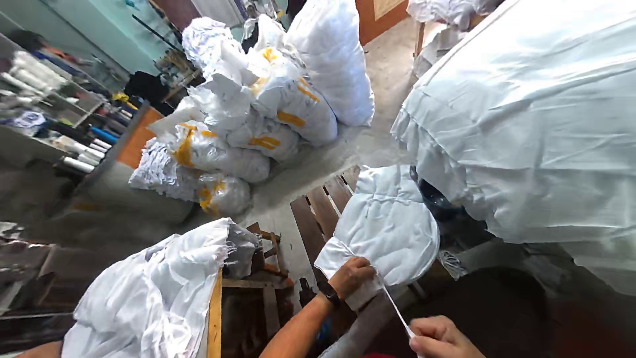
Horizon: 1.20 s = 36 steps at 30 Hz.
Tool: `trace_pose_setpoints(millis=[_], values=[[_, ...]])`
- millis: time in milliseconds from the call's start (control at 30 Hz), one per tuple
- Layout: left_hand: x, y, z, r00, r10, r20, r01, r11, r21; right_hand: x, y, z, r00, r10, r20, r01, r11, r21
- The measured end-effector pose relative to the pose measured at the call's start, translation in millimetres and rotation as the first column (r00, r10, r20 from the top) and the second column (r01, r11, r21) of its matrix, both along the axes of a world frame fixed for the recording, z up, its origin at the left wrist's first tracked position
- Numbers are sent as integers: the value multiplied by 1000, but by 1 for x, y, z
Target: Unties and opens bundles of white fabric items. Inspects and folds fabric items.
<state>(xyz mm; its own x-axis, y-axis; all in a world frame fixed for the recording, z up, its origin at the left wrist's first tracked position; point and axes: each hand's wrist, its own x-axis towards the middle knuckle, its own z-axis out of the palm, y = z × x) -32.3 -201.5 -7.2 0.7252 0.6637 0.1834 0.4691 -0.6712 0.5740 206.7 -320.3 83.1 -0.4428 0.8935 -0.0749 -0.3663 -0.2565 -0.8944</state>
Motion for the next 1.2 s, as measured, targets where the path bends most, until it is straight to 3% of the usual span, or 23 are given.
trace_pose_setpoints(millis=[133,200,267,400,633,700,800,967,1033,1133,1200], values=[[6,9,11,971,-101,-216,86,993,-80,18,-1,-6,997,-50,51,51,998,-23],[13,16,22,920,-155,-360,92,978,-186,35,11,-12,978,76,193,-91,993,71],[22,21,37,846,-207,-492,56,951,-305,49,20,-19,921,105,375,-142,987,73],[40,27,67,698,-279,-660,-20,913,-407,78,22,-22,766,-45,642,51,999,9],[46,28,61,574,-307,-759,-49,912,-407,105,9,-37,728,-110,677,250,961,-113],[44,31,64,585,-335,-739,-23,903,-428,97,10,-40,721,-86,688,236,964,-126],[30,34,57,720,-315,-618,7,895,-447,69,10,-53,684,-18,730,120,989,-88],[25,33,43,790,-216,-574,-74,895,-439,-9,31,-82,534,258,805,-168,966,-197],[27,33,41,789,-186,-585,-110,894,-433,-36,47,-92,530,280,800,-109,959,-263],[26,29,35,792,-144,-593,-128,911,-392,-68,53,-116,647,111,754,94,970,-223],[21,26,32,821,-134,-555,-93,928,-361,-67,47,-109,728,40,684,120,975,-186]])
